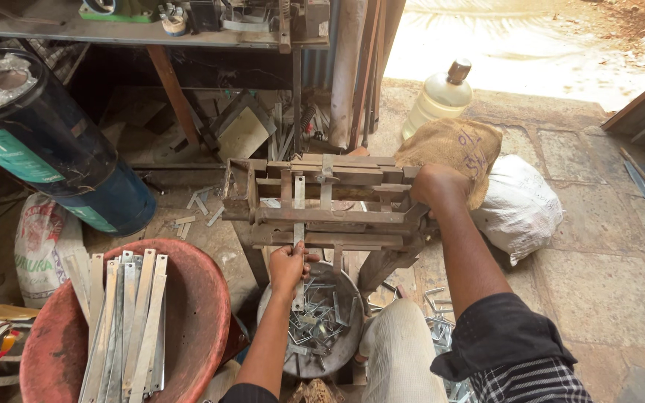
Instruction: The person bends metal strips using a manual press. They pick up individual metal strips from a container and place them into the press mechanism, then operate the lever by hand to shape them.
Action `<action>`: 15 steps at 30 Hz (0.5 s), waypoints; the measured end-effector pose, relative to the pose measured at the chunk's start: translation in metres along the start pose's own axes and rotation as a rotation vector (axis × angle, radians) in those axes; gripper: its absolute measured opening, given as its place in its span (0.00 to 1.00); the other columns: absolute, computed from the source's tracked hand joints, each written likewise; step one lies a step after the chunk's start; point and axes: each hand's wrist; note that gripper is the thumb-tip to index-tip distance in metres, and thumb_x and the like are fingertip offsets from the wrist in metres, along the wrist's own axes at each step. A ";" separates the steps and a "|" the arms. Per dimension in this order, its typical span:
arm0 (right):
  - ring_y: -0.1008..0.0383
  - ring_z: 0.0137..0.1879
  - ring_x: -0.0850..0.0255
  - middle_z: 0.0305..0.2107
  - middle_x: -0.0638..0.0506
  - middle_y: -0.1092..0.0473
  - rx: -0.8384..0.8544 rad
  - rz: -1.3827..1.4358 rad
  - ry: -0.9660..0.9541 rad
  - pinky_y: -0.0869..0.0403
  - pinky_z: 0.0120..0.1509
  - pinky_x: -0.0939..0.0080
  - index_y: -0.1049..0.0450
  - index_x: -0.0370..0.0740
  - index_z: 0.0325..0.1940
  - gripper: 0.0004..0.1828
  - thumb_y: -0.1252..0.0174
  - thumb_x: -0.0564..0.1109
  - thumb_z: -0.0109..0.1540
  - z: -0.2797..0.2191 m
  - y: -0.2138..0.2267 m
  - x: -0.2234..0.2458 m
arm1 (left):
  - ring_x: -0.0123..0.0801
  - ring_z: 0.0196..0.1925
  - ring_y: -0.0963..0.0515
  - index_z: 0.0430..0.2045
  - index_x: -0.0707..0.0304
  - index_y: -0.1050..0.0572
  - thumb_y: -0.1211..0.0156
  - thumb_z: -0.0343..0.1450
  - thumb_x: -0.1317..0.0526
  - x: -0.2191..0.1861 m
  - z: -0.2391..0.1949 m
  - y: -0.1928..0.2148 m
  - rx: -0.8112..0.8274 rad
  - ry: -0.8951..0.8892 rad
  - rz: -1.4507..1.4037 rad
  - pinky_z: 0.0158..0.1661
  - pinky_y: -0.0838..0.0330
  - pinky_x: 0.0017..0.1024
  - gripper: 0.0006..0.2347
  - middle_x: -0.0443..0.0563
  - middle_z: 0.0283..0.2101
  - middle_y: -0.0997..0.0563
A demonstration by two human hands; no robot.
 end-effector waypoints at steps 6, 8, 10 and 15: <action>0.16 0.34 0.63 0.29 0.51 0.18 -0.003 0.024 0.011 0.22 0.42 0.63 0.17 0.41 0.45 0.13 0.46 0.48 0.67 -0.008 0.003 0.001 | 0.22 0.15 0.34 0.34 0.73 0.24 0.49 0.78 0.58 -0.002 0.002 0.000 0.025 0.026 -0.024 0.16 0.41 0.24 0.13 0.61 0.33 0.13; 0.17 0.34 0.63 0.28 0.51 0.18 -0.024 0.031 0.026 0.22 0.43 0.62 0.18 0.41 0.46 0.13 0.45 0.48 0.67 -0.011 0.004 0.001 | 0.22 0.15 0.34 0.35 0.72 0.24 0.49 0.77 0.58 -0.002 0.004 -0.001 0.036 0.037 -0.053 0.16 0.42 0.24 0.13 0.60 0.34 0.13; 0.17 0.35 0.63 0.29 0.50 0.18 -0.025 0.026 0.032 0.22 0.44 0.61 0.17 0.41 0.46 0.13 0.45 0.48 0.66 -0.011 0.002 0.000 | 0.23 0.15 0.35 0.35 0.73 0.24 0.49 0.78 0.58 0.000 0.007 0.000 0.035 0.029 -0.071 0.15 0.44 0.24 0.13 0.61 0.34 0.13; 0.17 0.39 0.55 0.34 0.47 0.19 -0.194 0.104 0.079 0.20 0.46 0.54 0.18 0.41 0.45 0.12 0.44 0.46 0.64 -0.003 -0.026 -0.012 | 0.23 0.15 0.35 0.36 0.74 0.24 0.49 0.78 0.59 0.008 0.014 0.001 0.045 0.011 -0.090 0.15 0.44 0.24 0.12 0.62 0.35 0.13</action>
Point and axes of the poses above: each hand's wrist, its own z-axis towards the middle knuckle, its own y-axis out of the back of the hand, x = y × z
